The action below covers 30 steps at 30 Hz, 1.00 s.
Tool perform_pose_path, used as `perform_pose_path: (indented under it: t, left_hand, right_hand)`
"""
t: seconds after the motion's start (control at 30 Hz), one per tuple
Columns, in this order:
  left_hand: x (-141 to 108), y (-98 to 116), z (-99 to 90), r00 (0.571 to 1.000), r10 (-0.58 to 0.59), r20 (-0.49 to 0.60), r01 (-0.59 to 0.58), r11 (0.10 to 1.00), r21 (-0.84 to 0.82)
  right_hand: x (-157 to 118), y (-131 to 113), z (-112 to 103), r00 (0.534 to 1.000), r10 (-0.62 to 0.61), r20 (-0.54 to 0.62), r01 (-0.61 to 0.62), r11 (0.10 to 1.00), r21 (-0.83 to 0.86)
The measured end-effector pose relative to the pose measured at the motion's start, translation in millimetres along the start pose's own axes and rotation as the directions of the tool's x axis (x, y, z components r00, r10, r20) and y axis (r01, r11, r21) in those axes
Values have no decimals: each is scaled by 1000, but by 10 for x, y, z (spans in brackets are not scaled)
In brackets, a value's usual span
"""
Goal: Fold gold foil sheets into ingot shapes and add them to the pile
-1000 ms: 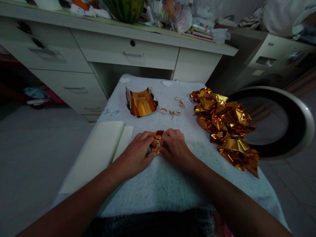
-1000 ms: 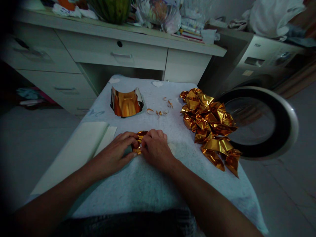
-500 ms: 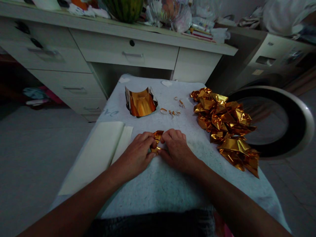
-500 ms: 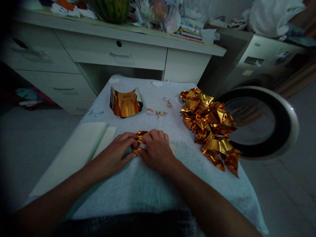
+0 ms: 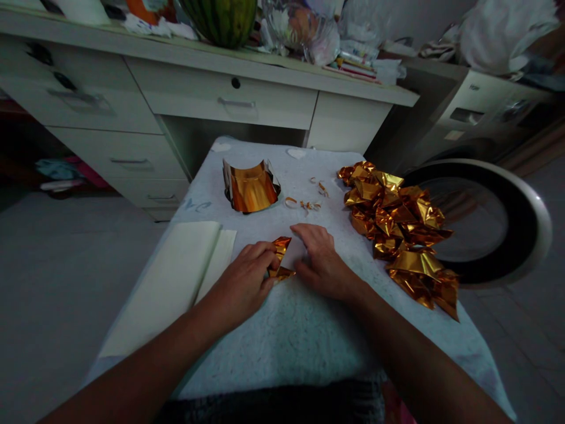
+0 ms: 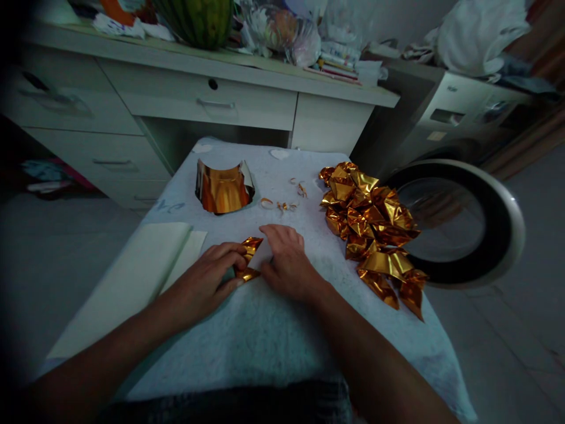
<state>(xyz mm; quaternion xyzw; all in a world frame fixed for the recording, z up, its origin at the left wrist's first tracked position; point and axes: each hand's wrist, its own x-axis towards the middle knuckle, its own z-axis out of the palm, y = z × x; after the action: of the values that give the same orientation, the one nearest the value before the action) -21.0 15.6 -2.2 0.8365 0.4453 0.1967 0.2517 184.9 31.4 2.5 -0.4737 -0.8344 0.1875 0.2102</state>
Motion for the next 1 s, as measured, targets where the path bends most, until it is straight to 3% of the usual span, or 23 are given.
perform_pose_path:
  t: [0.23, 0.43, 0.63, 0.87, 1.0]
  left_hand:
    - [-24, 18, -23, 999, 31, -31, -29, 998, 55]
    - [-57, -30, -19, 987, -63, -147, 79, 991, 109]
    - [-52, -22, -30, 999, -19, -34, 22, 996, 88]
    - [-39, 9, -33, 1000, 4, 16, -4, 1000, 30]
    - [-37, 15, -27, 1000, 16, 12, -16, 1000, -3]
  right_hand:
    - [86, -49, -10, 998, -32, 56, 32, 999, 1]
    - [107, -18, -12, 999, 38, 16, -37, 998, -52]
    - [110, 9, 42, 984, 170, -42, -169, 985, 28]
    - [72, 12, 23, 979, 197, -53, -198, 980, -14]
    - [64, 17, 1, 980, 193, -55, -188, 979, 79]
